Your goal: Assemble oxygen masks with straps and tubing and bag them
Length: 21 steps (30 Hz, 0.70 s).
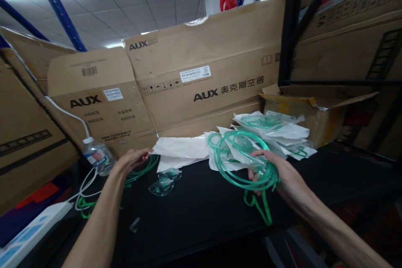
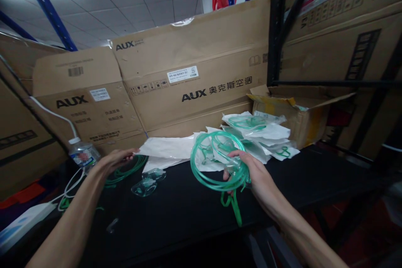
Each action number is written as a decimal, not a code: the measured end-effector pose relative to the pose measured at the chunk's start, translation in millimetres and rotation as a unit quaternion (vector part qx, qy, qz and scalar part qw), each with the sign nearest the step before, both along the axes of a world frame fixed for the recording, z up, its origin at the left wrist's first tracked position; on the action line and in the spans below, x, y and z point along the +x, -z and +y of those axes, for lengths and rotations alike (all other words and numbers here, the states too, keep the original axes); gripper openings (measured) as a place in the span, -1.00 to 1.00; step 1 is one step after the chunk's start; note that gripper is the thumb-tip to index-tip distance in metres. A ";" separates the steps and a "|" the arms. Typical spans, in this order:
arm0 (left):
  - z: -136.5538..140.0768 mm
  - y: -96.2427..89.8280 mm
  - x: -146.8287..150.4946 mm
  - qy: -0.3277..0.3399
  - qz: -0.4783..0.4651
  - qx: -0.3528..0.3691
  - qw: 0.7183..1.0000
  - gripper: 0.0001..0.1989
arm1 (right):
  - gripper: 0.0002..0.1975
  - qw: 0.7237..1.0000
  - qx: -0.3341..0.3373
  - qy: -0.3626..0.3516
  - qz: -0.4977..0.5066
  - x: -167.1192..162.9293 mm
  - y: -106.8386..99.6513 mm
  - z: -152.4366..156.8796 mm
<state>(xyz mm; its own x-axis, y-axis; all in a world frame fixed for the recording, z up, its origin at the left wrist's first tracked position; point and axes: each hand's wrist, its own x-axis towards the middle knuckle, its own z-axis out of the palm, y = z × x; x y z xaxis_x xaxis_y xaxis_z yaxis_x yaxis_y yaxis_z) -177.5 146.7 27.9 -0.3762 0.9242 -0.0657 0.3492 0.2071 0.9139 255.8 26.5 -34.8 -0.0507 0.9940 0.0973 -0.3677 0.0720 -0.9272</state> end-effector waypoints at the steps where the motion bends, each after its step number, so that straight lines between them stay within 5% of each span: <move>1: -2.4 -1.0 2.3 0.001 -0.021 -0.004 1.000 -0.63 | -0.66 1.000 -0.001 -0.005 0.003 -0.2 1.1 -0.6; 8: -28.8 -12.3 33.3 -0.042 -0.144 0.131 0.980 -0.73 | -0.66 1.000 0.001 -0.015 0.011 -0.4 -3.5 -4.8; 14: -106.9 -13.0 84.4 -0.130 -0.214 0.326 0.911 -0.92 | -0.69 0.999 -0.006 0.019 0.050 10.9 -12.7 -14.1; 18: -162.0 9.1 123.6 -0.160 -0.241 0.335 0.897 -0.85 | -0.72 0.995 -0.033 0.053 0.074 22.1 -18.2 -24.9; 21: -187.3 45.5 140.0 -0.162 -0.260 0.245 0.920 -0.65 | -0.74 0.993 -0.051 0.067 0.078 30.2 -22.2 -36.0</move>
